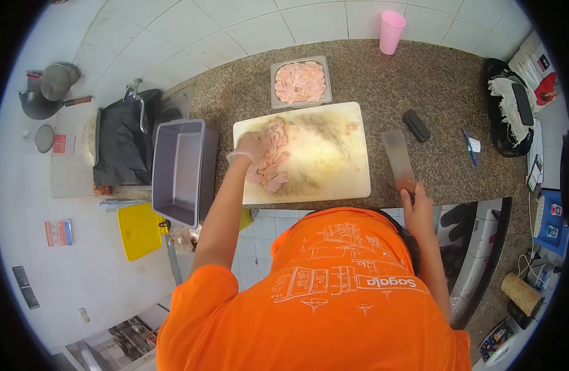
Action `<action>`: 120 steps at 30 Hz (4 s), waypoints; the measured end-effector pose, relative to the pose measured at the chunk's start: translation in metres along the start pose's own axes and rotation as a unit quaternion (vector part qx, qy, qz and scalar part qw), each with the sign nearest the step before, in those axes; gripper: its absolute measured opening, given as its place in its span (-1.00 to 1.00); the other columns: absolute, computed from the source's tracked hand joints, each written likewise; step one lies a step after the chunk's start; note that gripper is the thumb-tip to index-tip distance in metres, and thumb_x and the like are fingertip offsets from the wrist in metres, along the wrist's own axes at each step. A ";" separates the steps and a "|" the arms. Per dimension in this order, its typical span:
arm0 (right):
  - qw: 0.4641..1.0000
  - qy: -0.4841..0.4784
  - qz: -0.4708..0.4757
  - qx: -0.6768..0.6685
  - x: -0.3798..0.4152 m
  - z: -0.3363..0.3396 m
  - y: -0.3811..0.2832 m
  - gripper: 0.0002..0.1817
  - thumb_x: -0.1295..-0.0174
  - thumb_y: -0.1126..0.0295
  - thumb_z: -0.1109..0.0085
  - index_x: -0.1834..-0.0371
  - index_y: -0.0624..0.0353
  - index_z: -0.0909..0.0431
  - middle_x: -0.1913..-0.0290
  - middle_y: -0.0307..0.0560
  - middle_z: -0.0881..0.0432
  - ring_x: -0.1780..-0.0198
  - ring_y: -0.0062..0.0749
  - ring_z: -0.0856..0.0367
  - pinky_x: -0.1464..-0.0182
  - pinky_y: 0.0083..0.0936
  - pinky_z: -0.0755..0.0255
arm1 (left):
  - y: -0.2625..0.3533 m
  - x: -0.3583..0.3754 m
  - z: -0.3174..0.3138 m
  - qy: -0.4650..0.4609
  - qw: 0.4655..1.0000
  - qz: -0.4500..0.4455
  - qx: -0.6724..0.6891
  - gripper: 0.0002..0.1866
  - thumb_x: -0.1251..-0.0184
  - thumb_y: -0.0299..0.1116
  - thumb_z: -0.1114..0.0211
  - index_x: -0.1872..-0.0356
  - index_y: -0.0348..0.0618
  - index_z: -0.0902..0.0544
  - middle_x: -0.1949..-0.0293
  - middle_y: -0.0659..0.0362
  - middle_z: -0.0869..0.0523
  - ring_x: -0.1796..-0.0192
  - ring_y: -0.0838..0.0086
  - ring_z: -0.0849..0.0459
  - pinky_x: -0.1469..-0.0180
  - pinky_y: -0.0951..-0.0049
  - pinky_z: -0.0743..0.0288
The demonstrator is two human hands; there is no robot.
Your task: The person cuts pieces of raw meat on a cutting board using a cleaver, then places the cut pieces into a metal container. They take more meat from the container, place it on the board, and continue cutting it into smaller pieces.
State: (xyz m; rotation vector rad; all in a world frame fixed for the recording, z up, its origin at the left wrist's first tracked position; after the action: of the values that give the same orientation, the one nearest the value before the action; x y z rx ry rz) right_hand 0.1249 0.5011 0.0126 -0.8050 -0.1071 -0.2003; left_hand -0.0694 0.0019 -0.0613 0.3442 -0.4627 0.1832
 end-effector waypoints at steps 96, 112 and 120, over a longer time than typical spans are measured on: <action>0.989 -0.138 0.036 0.029 0.012 -0.033 -0.032 -0.72 -0.52 0.31 -0.22 -0.01 0.32 -0.42 0.15 0.41 -0.77 0.06 0.42 -0.75 0.10 0.07 -0.60 | 0.149 0.048 -0.105 0.060 0.988 -0.134 0.053 -0.60 -0.35 -0.02 -0.38 0.34 -0.23 -0.79 0.30 -0.17 -0.80 0.11 -0.09 -0.79 0.00 -0.02 -0.63; 0.983 -0.122 0.033 0.131 -0.011 -0.119 -0.010 -0.77 -0.53 0.32 -0.08 0.00 0.21 -0.30 0.35 0.48 -0.71 0.25 0.57 -0.70 0.19 0.37 -0.56 | 0.124 0.091 -0.111 0.158 0.973 -0.142 0.094 -0.75 -0.29 -0.29 -0.48 0.20 -0.28 -0.70 0.30 -0.16 -0.79 0.21 -0.12 -0.79 0.13 0.02 -0.67; 0.980 -0.129 0.108 0.103 -0.073 -0.185 -0.076 -0.76 -0.54 0.36 0.05 -0.10 0.29 -0.34 0.30 0.52 -0.71 0.20 0.55 -0.72 0.15 0.28 -0.61 | 0.145 0.126 -0.123 0.228 0.917 -0.325 0.042 -0.87 -0.34 -0.45 -0.22 0.23 -0.13 -0.74 0.30 -0.05 -0.78 0.22 0.07 -0.81 0.19 0.13 -0.70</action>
State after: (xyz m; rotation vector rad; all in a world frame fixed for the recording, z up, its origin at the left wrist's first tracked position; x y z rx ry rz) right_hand 0.0408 0.3254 -0.0735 -0.6279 -0.2783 0.1207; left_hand 0.0548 0.1928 -0.0646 0.5061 0.1371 -0.3653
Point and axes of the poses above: each hand's wrist, its own x-axis away from the middle knuckle, its own z-axis out of the back of the hand, y = z × x, the point moved 8 cm from there along -x, towards the middle knuckle
